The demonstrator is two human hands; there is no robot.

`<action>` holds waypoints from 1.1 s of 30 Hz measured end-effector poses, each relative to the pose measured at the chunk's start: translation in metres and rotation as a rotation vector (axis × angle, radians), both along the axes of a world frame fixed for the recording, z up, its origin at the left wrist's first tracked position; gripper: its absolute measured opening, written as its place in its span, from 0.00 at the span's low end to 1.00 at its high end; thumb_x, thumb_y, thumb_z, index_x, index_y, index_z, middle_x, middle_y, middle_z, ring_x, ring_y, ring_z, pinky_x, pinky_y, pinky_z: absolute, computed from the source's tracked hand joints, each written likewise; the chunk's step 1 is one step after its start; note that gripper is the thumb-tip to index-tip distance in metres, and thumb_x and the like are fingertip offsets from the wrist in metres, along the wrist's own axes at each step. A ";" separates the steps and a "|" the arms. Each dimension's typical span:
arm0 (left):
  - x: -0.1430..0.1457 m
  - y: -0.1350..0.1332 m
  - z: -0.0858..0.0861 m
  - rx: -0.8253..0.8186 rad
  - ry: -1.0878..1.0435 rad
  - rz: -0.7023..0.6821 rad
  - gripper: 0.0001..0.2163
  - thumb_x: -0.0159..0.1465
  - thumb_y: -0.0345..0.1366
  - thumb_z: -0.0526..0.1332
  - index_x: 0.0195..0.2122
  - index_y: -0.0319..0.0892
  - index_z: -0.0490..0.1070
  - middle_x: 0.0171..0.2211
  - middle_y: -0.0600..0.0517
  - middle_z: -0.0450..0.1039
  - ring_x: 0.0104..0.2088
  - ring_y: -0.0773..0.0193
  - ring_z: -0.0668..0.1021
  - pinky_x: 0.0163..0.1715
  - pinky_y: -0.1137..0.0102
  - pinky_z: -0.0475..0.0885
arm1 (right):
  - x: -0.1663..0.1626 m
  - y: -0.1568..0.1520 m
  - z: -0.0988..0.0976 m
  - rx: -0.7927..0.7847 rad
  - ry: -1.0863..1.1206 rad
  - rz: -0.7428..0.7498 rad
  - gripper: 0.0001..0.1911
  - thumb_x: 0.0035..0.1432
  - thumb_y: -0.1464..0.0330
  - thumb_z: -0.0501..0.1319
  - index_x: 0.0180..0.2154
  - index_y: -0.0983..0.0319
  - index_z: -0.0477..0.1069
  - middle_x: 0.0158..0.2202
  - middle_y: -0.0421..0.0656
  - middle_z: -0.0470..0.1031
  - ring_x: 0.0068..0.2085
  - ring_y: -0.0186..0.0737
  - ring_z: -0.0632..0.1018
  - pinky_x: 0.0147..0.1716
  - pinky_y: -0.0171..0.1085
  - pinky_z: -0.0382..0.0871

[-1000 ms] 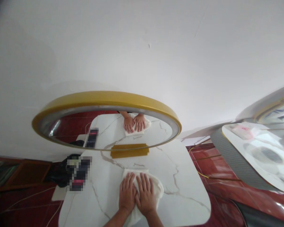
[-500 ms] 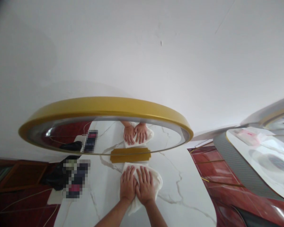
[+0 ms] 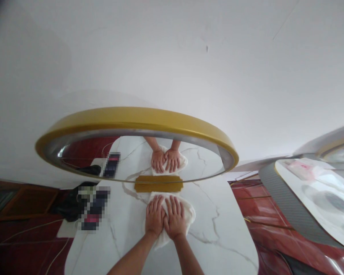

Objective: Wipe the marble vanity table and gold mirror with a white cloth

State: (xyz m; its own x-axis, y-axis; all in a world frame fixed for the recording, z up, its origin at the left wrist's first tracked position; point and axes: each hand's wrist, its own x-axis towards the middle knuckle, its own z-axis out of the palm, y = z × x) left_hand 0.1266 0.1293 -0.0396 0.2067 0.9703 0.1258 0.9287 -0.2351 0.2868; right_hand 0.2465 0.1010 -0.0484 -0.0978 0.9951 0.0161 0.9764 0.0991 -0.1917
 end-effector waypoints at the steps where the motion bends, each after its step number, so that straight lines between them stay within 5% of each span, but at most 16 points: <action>1: 0.000 0.000 0.000 0.011 0.003 0.000 0.22 0.60 0.27 0.50 0.57 0.44 0.62 0.57 0.53 0.63 0.58 0.60 0.63 0.56 0.61 0.60 | 0.000 0.000 0.000 0.000 -0.003 -0.002 0.34 0.56 0.62 0.50 0.63 0.58 0.45 0.65 0.42 0.44 0.65 0.46 0.46 0.61 0.50 0.40; 9: -0.005 -0.013 0.004 0.062 0.005 -0.018 0.22 0.60 0.27 0.50 0.57 0.42 0.61 0.58 0.53 0.62 0.59 0.60 0.62 0.56 0.60 0.60 | -0.002 -0.010 0.004 0.042 -0.005 0.019 0.34 0.56 0.63 0.50 0.63 0.58 0.45 0.65 0.41 0.44 0.64 0.46 0.47 0.61 0.49 0.40; 25: -0.066 -0.114 -0.006 0.110 0.050 -0.049 0.25 0.60 0.28 0.50 0.60 0.45 0.56 0.59 0.54 0.60 0.60 0.62 0.61 0.55 0.63 0.61 | -0.048 -0.107 -0.006 0.048 0.039 0.087 0.36 0.55 0.61 0.51 0.63 0.55 0.42 0.65 0.40 0.45 0.64 0.50 0.50 0.59 0.52 0.44; 33: -0.096 -0.102 -0.012 0.146 0.111 -0.124 0.26 0.59 0.29 0.51 0.60 0.45 0.57 0.59 0.55 0.60 0.60 0.62 0.61 0.56 0.64 0.59 | -0.073 -0.104 -0.016 0.052 0.043 0.059 0.37 0.55 0.59 0.52 0.64 0.54 0.41 0.65 0.41 0.46 0.64 0.51 0.51 0.59 0.53 0.44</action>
